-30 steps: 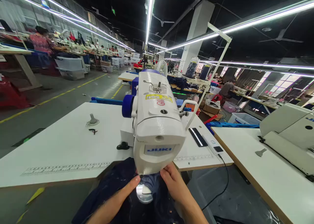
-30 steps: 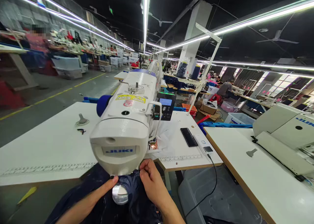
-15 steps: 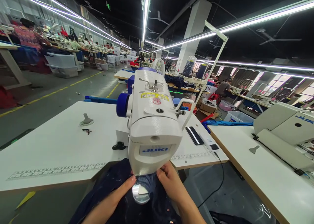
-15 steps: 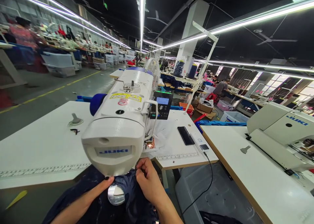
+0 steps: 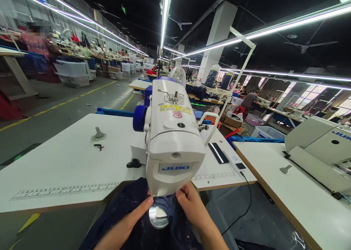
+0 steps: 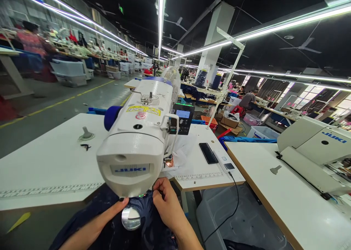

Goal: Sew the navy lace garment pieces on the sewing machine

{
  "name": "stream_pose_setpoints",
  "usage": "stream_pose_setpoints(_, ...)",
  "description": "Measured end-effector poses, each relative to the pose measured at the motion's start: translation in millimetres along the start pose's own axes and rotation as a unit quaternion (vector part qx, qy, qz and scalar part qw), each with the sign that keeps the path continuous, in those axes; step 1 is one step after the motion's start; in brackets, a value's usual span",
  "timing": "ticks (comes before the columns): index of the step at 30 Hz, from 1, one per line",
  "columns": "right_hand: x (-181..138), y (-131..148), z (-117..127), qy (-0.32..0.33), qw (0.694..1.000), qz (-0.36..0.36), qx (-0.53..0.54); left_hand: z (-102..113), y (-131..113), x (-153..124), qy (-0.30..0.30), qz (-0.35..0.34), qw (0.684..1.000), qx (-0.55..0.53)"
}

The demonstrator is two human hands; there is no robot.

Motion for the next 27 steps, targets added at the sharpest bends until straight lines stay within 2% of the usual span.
stream_pose_setpoints(12,-1,2,-2,-0.004,1.0,0.0,-0.007,-7,-20,-12,-0.01,0.005,0.999,-0.047)
stream_pose_setpoints(18,-1,4,-2,-0.005,1.0,0.011,-0.007,-9,-23,-14,0.031,0.003,0.996,-0.084)
stream_pose_setpoints(27,0,1,-1,-0.017,1.0,0.005,0.015,-3,-5,-2,-0.029,0.0,0.999,-0.03)
Point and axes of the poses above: each hand's wrist, its own x-axis towards the middle knuckle, its own z-axis out of the back of the hand, y = z × x, the point moved 2 cm from there along x, towards the middle knuckle, and after that the axes turned 13 degrees about x, right-handed, at the moved point
